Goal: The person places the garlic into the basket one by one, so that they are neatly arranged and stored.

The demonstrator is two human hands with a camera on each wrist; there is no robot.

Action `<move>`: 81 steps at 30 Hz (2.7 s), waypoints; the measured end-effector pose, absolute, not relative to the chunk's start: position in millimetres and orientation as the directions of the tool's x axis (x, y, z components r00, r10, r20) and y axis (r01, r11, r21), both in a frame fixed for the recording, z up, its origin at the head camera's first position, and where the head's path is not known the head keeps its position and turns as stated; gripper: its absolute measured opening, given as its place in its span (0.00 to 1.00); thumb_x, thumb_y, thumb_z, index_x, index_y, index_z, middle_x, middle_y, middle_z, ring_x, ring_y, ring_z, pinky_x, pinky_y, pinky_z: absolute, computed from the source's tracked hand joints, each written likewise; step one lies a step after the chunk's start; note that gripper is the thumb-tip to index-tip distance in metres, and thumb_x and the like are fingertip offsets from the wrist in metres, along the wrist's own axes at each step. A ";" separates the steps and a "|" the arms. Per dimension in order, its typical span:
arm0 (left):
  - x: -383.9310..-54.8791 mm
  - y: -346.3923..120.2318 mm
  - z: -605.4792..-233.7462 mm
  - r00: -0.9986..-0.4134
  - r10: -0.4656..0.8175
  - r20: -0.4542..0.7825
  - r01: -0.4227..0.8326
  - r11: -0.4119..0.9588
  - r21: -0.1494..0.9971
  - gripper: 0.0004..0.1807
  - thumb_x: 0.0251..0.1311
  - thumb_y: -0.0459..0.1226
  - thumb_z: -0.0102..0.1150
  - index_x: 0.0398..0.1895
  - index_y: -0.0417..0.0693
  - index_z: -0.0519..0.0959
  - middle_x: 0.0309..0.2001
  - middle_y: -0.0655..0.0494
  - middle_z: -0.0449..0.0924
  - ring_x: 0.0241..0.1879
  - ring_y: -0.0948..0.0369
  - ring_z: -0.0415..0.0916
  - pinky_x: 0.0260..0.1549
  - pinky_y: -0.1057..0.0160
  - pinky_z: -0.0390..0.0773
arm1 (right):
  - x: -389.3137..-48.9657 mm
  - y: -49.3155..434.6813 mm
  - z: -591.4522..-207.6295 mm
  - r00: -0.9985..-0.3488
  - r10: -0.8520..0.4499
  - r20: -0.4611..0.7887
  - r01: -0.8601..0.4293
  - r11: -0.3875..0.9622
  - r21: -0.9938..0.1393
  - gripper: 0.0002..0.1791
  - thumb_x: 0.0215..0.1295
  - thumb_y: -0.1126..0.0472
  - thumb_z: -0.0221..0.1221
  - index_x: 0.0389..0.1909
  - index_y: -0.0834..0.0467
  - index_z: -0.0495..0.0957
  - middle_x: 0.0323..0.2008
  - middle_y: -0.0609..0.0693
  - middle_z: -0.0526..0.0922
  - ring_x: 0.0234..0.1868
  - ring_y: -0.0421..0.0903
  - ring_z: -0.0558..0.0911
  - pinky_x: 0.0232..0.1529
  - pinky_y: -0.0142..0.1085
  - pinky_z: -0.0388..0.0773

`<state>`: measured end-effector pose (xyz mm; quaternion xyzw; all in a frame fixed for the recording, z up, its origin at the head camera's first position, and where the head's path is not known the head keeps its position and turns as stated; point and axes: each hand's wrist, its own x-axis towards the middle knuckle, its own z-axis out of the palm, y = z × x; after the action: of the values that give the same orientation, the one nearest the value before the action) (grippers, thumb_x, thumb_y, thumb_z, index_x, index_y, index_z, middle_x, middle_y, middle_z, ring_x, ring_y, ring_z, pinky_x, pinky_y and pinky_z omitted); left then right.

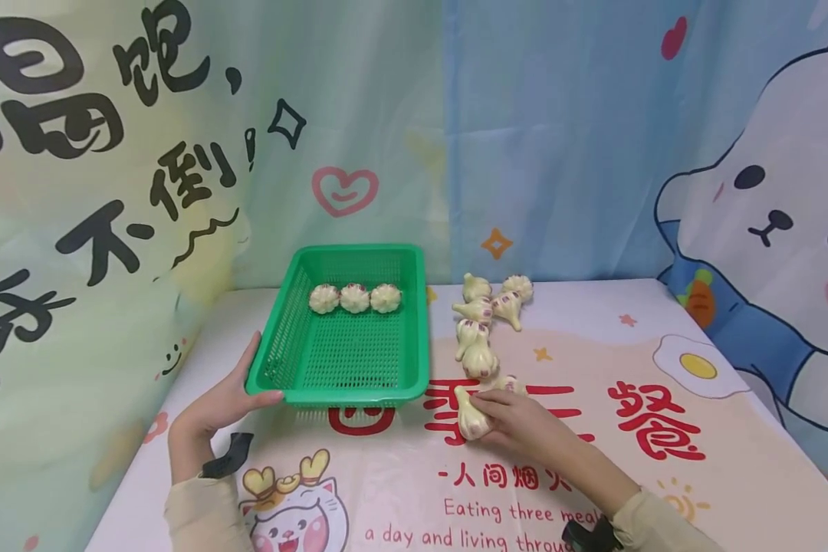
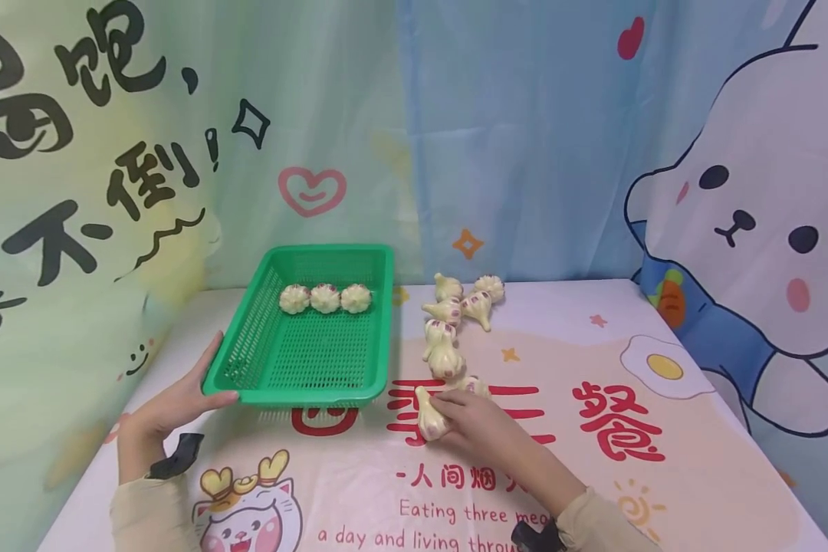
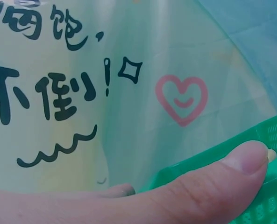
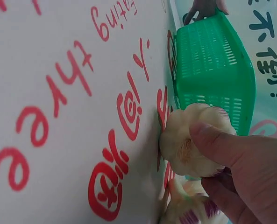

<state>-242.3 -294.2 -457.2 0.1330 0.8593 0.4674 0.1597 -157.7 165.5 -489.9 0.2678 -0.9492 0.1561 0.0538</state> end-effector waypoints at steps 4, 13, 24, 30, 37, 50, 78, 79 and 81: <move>-240.9 -294.2 -458.0 -0.915 0.374 -0.153 0.072 0.523 0.849 0.60 0.57 0.44 0.64 0.73 0.68 0.22 0.75 0.40 0.29 0.71 0.40 0.37 0.63 0.33 0.50 | -157.8 162.8 -489.2 -0.877 -0.458 0.144 -0.480 0.829 -0.288 0.32 0.51 0.49 0.69 0.58 0.55 0.77 0.55 0.50 0.81 0.58 0.50 0.78 0.53 0.45 0.77; -239.5 -293.8 -456.1 -0.919 0.364 -0.152 0.072 0.534 0.843 0.61 0.56 0.46 0.64 0.73 0.67 0.22 0.75 0.39 0.33 0.70 0.41 0.41 0.63 0.33 0.51 | -158.6 158.6 -485.9 -0.911 -0.388 0.142 -0.413 0.840 -0.353 0.35 0.48 0.49 0.71 0.59 0.54 0.76 0.56 0.49 0.80 0.59 0.50 0.78 0.54 0.45 0.76; -240.3 -293.3 -457.0 -0.919 0.366 -0.145 0.078 0.529 0.845 0.62 0.55 0.46 0.65 0.74 0.65 0.23 0.75 0.39 0.29 0.72 0.40 0.37 0.64 0.33 0.48 | -161.6 160.2 -481.3 -0.916 -0.332 0.227 -0.400 0.813 -0.423 0.34 0.47 0.51 0.72 0.58 0.54 0.77 0.54 0.50 0.82 0.55 0.49 0.80 0.50 0.41 0.78; -239.6 -293.3 -456.6 -0.920 0.364 -0.147 0.077 0.535 0.841 0.61 0.55 0.46 0.65 0.74 0.65 0.23 0.75 0.39 0.28 0.72 0.38 0.36 0.64 0.33 0.48 | -164.8 159.9 -476.5 -0.904 -0.306 0.299 -0.419 0.777 -0.470 0.34 0.46 0.54 0.72 0.58 0.55 0.77 0.53 0.52 0.82 0.52 0.49 0.82 0.46 0.38 0.80; -240.7 -294.6 -458.5 -0.922 0.364 -0.132 0.088 0.530 0.844 0.62 0.55 0.46 0.65 0.74 0.65 0.23 0.75 0.39 0.30 0.72 0.39 0.39 0.64 0.34 0.49 | -169.7 156.5 -470.6 -0.909 -0.245 0.337 -0.394 0.769 -0.503 0.34 0.45 0.56 0.73 0.58 0.56 0.77 0.47 0.51 0.84 0.44 0.45 0.83 0.42 0.36 0.81; -242.8 -291.4 -448.8 -0.920 0.372 -0.123 0.101 0.528 0.843 0.62 0.54 0.45 0.66 0.74 0.64 0.24 0.75 0.39 0.29 0.71 0.41 0.40 0.64 0.35 0.50 | -190.3 149.1 -444.8 -0.914 -0.157 0.374 -0.378 0.665 -0.644 0.32 0.48 0.60 0.72 0.57 0.59 0.77 0.44 0.53 0.84 0.43 0.49 0.85 0.43 0.38 0.80; -238.5 -293.8 -453.6 -0.926 0.345 -0.151 0.066 0.543 0.837 0.62 0.55 0.47 0.66 0.74 0.65 0.23 0.76 0.41 0.27 0.72 0.40 0.38 0.65 0.36 0.51 | -319.1 68.8 -415.0 -0.931 -0.304 0.202 -0.350 0.583 -0.734 0.29 0.57 0.53 0.66 0.60 0.53 0.75 0.55 0.52 0.79 0.56 0.48 0.79 0.49 0.41 0.79; -238.5 -293.5 -453.3 -0.926 0.344 -0.152 0.063 0.540 0.839 0.62 0.55 0.47 0.65 0.74 0.66 0.23 0.76 0.42 0.26 0.73 0.40 0.38 0.65 0.36 0.51 | -323.6 67.1 -414.6 -0.933 -0.307 0.190 -0.342 0.584 -0.736 0.29 0.57 0.53 0.66 0.61 0.53 0.74 0.56 0.52 0.78 0.56 0.48 0.78 0.49 0.41 0.78; -238.4 -292.8 -453.4 -0.927 0.342 -0.156 0.057 0.539 0.841 0.62 0.55 0.47 0.66 0.74 0.66 0.23 0.76 0.43 0.26 0.73 0.40 0.38 0.65 0.36 0.51 | -331.1 63.8 -414.6 -0.934 -0.315 0.170 -0.332 0.584 -0.741 0.29 0.57 0.53 0.66 0.61 0.53 0.74 0.56 0.52 0.78 0.57 0.48 0.78 0.51 0.41 0.78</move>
<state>-238.4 -292.8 -453.4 0.1156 0.8637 0.4662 0.1528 -331.1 63.8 -414.6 0.1817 -0.8898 0.4186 0.0099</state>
